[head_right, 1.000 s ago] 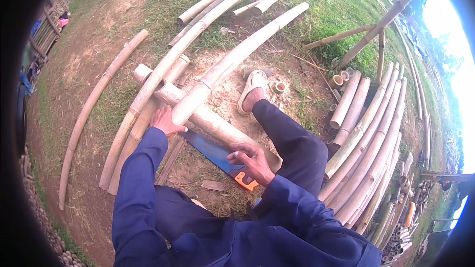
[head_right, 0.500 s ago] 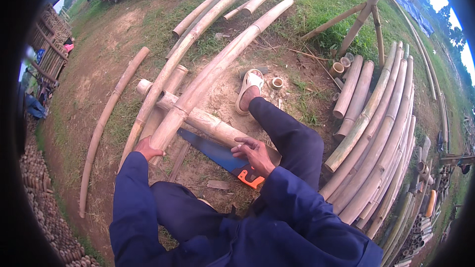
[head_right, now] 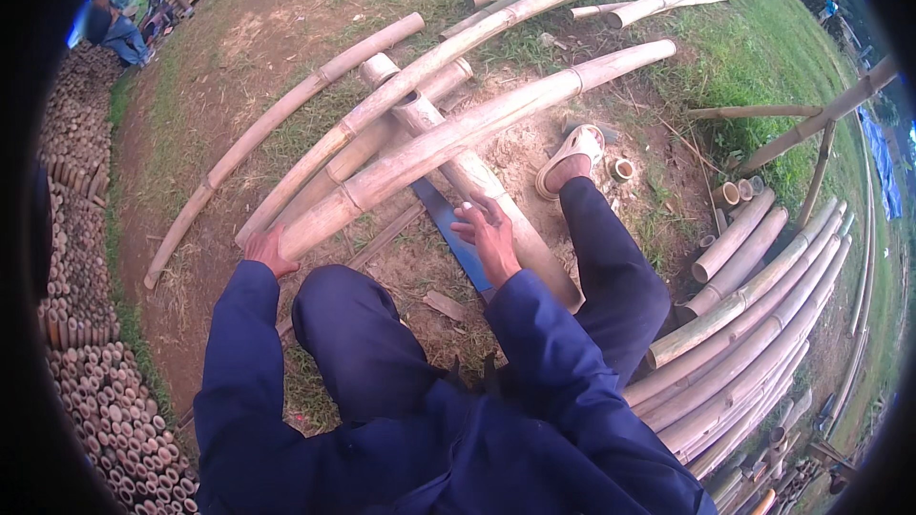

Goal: The person uses a hand saw to cut bamboo poles that are laid across a makeshift support. They repeatedly position the saw, cut through the bamboo, and reposition the pieces to continue cutting.

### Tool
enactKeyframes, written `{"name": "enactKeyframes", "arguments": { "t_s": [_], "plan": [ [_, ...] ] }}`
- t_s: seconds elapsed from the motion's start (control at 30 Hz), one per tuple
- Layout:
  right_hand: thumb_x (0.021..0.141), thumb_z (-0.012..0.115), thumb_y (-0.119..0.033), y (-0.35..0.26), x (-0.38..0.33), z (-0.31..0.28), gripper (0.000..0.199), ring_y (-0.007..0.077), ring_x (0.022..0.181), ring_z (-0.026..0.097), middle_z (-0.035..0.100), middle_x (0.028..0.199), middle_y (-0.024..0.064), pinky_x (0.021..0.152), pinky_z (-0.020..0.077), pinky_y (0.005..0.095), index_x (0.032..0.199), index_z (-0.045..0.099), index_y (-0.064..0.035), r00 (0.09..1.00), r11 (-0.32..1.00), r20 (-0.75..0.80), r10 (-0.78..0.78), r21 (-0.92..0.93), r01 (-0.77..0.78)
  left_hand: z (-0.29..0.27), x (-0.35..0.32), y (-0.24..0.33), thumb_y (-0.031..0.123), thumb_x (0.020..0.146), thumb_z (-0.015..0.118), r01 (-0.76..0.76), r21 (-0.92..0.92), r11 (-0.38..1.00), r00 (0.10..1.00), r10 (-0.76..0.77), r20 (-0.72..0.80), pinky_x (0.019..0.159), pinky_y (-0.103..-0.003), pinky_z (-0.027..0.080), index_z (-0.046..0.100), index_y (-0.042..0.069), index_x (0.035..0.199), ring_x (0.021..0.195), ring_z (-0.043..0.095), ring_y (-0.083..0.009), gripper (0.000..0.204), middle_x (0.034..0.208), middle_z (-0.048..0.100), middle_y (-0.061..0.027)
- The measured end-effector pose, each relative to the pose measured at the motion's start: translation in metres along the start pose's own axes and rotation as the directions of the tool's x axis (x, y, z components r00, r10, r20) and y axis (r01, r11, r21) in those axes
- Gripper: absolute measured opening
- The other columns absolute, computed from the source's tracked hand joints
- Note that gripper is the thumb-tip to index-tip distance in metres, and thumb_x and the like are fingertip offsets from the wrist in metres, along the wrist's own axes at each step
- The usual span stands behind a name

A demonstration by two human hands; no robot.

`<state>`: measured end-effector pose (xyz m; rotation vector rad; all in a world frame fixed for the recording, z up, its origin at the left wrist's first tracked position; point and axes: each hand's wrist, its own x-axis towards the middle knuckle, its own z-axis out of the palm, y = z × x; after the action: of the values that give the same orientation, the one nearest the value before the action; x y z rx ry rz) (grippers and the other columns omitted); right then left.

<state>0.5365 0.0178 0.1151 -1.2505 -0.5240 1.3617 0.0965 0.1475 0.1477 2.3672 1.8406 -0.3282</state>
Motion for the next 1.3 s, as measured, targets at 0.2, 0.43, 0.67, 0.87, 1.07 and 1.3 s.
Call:
{"name": "enactKeyframes", "arguments": {
  "t_s": [0.2, 0.43, 0.67, 0.87, 1.07, 1.3],
  "plan": [
    [0.102, 0.065, -0.028, 0.029, 0.001, -0.018, 0.049, 0.0225, 0.097, 0.073, 0.072, 0.115, 0.0157, 0.088, 0.0557, 0.0338, 0.140, 0.054, 0.0007, 0.999, 0.971, -0.043, 0.027, -0.235, -0.037, 0.000, -0.060, -0.076, 0.024, 0.052, 0.092, -0.055, 0.026, 0.998, 0.981, 0.058, -0.185, 0.106, -0.048, 0.041, 0.055, 0.011, 0.129, 0.116, 0.061, -0.0346, 0.087, 0.121, 0.065, -0.0142],
    [0.099, 0.067, -0.028, 0.044, -0.001, -0.005, 0.058, 0.0260, 0.100, 0.073, 0.072, 0.119, 0.0181, 0.091, 0.0559, 0.0389, 0.146, 0.050, 0.0020, 1.000, 0.970, -0.013, -0.001, -0.241, -0.002, 0.041, -0.117, -0.099, 0.020, 0.056, 0.088, 0.024, 0.049, 0.999, 0.974, -0.012, -0.225, 0.100, -0.044, 0.042, 0.057, 0.011, 0.127, 0.112, 0.061, -0.0326, 0.078, 0.114, 0.064, -0.0109],
    [0.086, 0.080, -0.019, 0.014, 0.000, -0.020, 0.082, 0.0390, 0.138, 0.046, 0.048, 0.147, 0.0245, 0.112, 0.0406, 0.0507, 0.155, 0.037, -0.0070, 0.837, 0.335, 0.115, -0.535, -0.881, 0.334, 0.137, -0.207, -0.152, 0.025, 0.066, 0.084, 0.271, 0.052, 0.961, 0.960, -0.267, -0.084, 0.118, -0.051, 0.032, 0.052, 0.017, 0.140, 0.128, 0.054, -0.0314, 0.081, 0.132, 0.061, -0.0077],
    [0.072, 0.088, -0.035, -0.035, 0.056, 0.004, 0.110, 0.0345, 0.155, 0.024, 0.030, 0.166, 0.0115, 0.125, 0.0136, 0.0612, 0.163, 0.027, -0.0229, 0.796, -0.435, 0.560, -0.228, -0.790, 0.432, 0.215, -0.297, -0.243, 0.015, 0.080, 0.074, 0.517, 0.398, 0.758, 0.852, -0.502, -0.151, 0.120, -0.053, 0.030, 0.045, 0.028, 0.150, 0.142, 0.044, -0.0335, 0.077, 0.143, 0.057, -0.0061],
    [0.072, 0.088, -0.037, -0.002, 0.087, -0.040, 0.086, 0.0318, 0.148, 0.040, 0.054, 0.149, 0.0084, 0.125, 0.0065, 0.0651, 0.149, 0.053, -0.0242, 0.670, -0.513, 0.742, 0.024, -0.567, 0.645, 0.177, -0.186, -0.195, 0.004, 0.081, 0.070, 0.496, 0.031, 0.868, 0.868, -0.497, 0.017, 0.116, -0.055, 0.034, 0.050, 0.018, 0.149, 0.138, 0.049, -0.0351, 0.072, 0.145, 0.057, -0.0109],
    [0.070, 0.090, -0.034, 0.006, 0.077, -0.025, 0.094, 0.0341, 0.150, 0.035, 0.043, 0.156, 0.0130, 0.124, 0.0066, 0.0654, 0.153, 0.046, -0.0285, 0.656, -0.572, 0.755, 0.023, -0.528, 0.628, 0.205, -0.048, -0.039, 0.028, 0.086, 0.077, 0.217, -0.320, 0.922, 0.975, -0.217, 0.038, 0.111, -0.048, 0.043, 0.061, 0.012, 0.133, 0.128, 0.058, -0.0358, 0.052, 0.135, 0.062, -0.0180]
  ]
}}
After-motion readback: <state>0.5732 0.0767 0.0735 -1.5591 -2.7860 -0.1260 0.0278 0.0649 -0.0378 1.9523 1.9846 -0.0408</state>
